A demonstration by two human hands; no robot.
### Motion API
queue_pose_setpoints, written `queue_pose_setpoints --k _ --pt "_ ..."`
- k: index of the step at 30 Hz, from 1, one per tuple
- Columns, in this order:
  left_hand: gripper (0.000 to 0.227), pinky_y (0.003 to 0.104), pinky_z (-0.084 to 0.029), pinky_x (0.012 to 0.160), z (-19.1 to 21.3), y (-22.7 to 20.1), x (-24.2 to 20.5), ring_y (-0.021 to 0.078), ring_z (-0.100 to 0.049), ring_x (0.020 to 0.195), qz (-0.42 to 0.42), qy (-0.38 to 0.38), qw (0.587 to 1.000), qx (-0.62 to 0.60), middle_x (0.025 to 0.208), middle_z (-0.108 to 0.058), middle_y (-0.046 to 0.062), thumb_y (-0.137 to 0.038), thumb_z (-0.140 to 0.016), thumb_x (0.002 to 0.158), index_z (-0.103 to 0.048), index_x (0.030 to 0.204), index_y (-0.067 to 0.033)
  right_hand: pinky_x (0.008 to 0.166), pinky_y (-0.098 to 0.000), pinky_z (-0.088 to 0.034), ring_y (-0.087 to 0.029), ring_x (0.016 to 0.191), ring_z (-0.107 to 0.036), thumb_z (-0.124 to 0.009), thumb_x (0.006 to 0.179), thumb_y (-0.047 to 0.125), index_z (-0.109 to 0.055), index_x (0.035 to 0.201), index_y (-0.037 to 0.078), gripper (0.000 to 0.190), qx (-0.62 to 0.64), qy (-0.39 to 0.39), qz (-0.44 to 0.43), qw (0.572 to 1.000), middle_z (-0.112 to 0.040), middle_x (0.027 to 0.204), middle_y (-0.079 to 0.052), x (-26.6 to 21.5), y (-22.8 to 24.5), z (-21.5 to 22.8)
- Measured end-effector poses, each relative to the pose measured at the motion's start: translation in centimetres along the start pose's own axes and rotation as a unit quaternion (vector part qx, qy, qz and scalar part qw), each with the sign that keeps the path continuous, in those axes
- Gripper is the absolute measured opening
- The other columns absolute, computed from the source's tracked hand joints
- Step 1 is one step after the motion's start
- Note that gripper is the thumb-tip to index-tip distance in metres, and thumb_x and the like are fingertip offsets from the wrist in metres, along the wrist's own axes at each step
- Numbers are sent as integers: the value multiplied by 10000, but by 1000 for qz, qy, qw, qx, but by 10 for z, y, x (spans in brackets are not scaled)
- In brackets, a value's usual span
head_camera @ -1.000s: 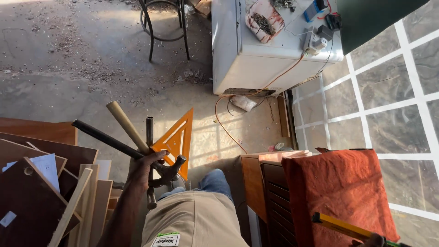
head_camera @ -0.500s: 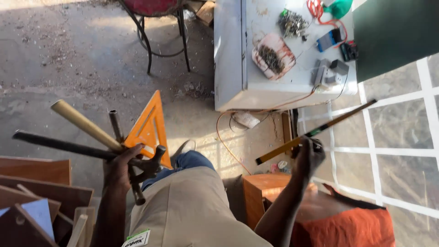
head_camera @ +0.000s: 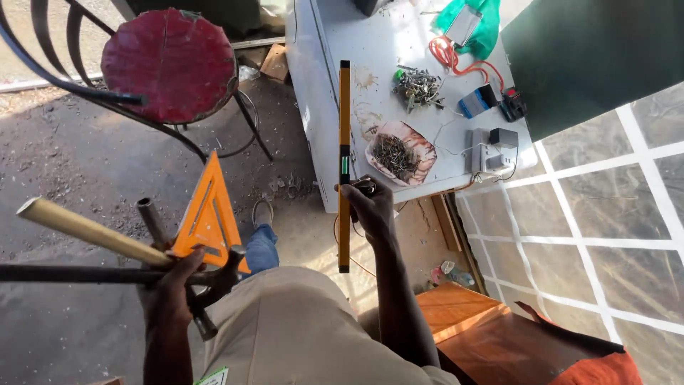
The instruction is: Organizing various hand tools and small hardware items into a portable toolbox.
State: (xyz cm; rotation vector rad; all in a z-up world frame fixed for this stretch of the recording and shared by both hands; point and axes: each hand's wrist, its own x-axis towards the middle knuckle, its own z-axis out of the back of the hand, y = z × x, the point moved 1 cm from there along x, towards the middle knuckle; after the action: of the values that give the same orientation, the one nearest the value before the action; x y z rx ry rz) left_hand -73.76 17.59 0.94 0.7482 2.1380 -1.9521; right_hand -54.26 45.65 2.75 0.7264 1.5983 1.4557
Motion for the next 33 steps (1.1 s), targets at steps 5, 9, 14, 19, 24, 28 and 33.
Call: queue_pose_setpoints --k 5,9,14,19,24,28,33 --pt "370 376 -567 746 -80 -17 102 204 -684 802 -13 108 991 80 883 -706 120 -80 -873 758 -709 1087 -41 359 -255 -421 -124 407 -522 -790 830 122 -665 766 60 154 18 -107 44 993 -673 648 -133 76 11 -12" --pt "614 507 -573 877 -121 -11 166 451 -707 954 25 206 974 94 1006 -684 287 -178 -994 659 -699 1139 65 378 -270 -436 -184 393 -545 -793 819 109 -703 780 -41 179 2 -210 61 976 -550 480 -166 91 53 -25" --pt "570 623 -528 871 -185 -61 185 465 -683 923 -27 245 952 179 935 -667 332 -222 -932 768 -693 1153 124 403 -274 -422 -175 377 -526 -800 827 148 -667 760 18 197 -58 -290 11 955 -544 463 -138 111 50 -5" --pt "665 763 -469 910 -244 -51 232 576 -623 1007 -11 243 951 190 1090 -664 346 -262 -945 778 -673 1296 55 412 -271 -436 -179 388 -547 -827 828 170 -682 804 13 215 -89 -326 -20 941 -561 484 -146 150 66 21" --pt "516 479 -584 871 -298 -74 284 242 -664 868 17 237 966 99 989 -657 174 -106 -974 693 -713 1124 5 442 -269 -436 -159 405 -550 -853 811 191 -705 794 54 202 -195 -331 -21 923 -560 466 -130 208 76 57" --pt "534 438 -600 863 -343 -86 338 192 -641 824 -28 208 968 140 996 -656 107 -179 -977 715 -705 1160 -66 513 -389 -465 -294 485 -590 -867 808 221 -696 825 4 276 -270 -294 34 916 -604 560 -207 293 98 101" --pt "399 564 -551 699 -408 -153 392 169 -654 929 -15 185 955 232 930 -604 33 -381 -858 905 -665 1150 -133 606 -471 -476 -411 649 -652 -859 776 393 -677 795 134 318 -470 -208 131 848 -607 644 -146 400 121 125"
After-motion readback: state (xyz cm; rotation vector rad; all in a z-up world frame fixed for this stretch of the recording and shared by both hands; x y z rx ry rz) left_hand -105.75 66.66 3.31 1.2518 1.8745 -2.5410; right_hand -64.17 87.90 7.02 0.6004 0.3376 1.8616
